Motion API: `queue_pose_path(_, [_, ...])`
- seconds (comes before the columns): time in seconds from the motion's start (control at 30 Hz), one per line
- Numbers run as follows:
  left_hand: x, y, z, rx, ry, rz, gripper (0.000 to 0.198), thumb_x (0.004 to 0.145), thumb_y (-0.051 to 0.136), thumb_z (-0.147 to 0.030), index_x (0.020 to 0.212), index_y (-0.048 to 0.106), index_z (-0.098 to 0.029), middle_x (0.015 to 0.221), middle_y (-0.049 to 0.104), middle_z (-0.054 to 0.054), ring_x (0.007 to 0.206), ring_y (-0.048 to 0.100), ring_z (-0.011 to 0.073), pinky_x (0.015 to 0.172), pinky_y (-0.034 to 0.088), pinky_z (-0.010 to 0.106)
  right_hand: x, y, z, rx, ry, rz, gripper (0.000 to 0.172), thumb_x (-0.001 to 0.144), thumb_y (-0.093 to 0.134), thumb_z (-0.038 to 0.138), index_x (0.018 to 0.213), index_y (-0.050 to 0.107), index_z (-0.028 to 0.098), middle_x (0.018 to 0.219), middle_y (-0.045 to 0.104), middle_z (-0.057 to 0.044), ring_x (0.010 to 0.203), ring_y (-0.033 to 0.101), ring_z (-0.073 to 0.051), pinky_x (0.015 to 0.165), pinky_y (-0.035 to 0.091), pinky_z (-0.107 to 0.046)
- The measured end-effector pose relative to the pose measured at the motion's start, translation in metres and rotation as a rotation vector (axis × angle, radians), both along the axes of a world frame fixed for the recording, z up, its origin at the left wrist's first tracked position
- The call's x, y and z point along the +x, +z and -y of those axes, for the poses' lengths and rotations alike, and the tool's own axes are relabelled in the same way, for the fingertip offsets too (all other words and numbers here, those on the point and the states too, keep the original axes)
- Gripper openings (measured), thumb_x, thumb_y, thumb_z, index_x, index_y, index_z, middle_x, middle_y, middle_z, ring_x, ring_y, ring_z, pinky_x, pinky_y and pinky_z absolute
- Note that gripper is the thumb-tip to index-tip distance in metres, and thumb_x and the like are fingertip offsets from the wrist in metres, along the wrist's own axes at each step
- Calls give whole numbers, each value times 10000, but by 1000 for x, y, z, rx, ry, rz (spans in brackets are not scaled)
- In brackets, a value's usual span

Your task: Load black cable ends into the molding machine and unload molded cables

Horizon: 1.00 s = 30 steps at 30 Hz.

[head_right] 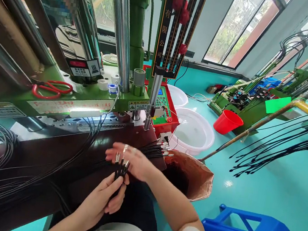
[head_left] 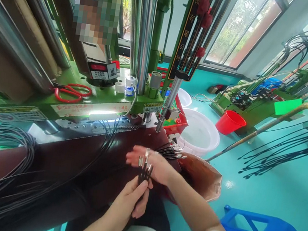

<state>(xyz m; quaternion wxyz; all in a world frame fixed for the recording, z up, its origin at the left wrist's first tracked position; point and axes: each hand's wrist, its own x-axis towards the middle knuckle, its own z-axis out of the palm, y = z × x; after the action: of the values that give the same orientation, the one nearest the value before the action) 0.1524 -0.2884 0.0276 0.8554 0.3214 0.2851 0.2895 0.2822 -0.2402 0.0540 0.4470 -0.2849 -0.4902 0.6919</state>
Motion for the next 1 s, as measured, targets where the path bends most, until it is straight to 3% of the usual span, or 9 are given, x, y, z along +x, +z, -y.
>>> queue_pose_path(0.07, [4,-3,-1,-9,-40,-3,300,781,527,-467,806,494,-170,380,340,-101,297,199,30,339,191,184,10,10,-15,33,-49,-49,498,817,504,463,1253,470,224,1271,518,-102,1134,510,-211,996,327,-428])
queue_pose_path(0.2, [5,-1,-8,-32,11,-51,285,764,572,-415,739,522,-135,440,458,-48,353,369,45,392,270,191,20,38,-33,184,235,267,453,858,439,454,1214,527,187,1222,564,-85,1154,495,-188,1010,318,-374])
queue_pose_path(0.3, [5,3,-15,-63,75,-60,282,751,591,-397,761,548,-119,506,518,-20,402,446,68,417,328,205,22,47,-35,327,373,499,490,862,430,449,1276,466,189,1312,486,-66,1234,406,-179,1027,295,-338])
queue_pose_path(0.43, [5,5,-24,-105,93,-37,276,760,583,-394,766,539,-121,532,551,-1,424,492,94,422,369,222,25,44,-33,456,415,530,487,900,375,384,1349,360,196,1406,359,-58,1293,312,-173,1058,245,-337])
queue_pose_path(0.6, [7,5,-33,-136,-60,58,281,762,583,-361,813,564,-85,623,624,74,500,577,149,509,445,280,20,35,-32,571,380,567,408,916,353,279,1298,442,170,1377,403,-82,1275,344,-162,1056,257,-333])
queue_pose_path(0.8, [11,2,-41,-102,187,58,247,733,621,-348,727,542,-114,530,534,-8,412,473,84,443,364,230,6,24,-42,431,391,557,387,912,346,328,1221,522,176,1280,516,-75,1162,487,-179,912,429,-301])
queue_pose_path(0.87, [7,-1,-48,-112,327,49,255,718,637,-355,735,547,-117,480,462,-47,383,399,53,418,316,210,1,14,-59,445,287,670,398,922,312,323,1232,497,157,1224,562,-87,1089,546,-170,860,457,-289])
queue_pose_path(1.0, [-6,-5,-58,-126,519,18,274,685,670,-360,734,543,-122,473,417,-67,390,348,36,412,281,200,-8,-8,-108,597,-195,1437,347,901,348,206,1219,459,120,1159,590,-120,1095,525,-186,934,386,-323])
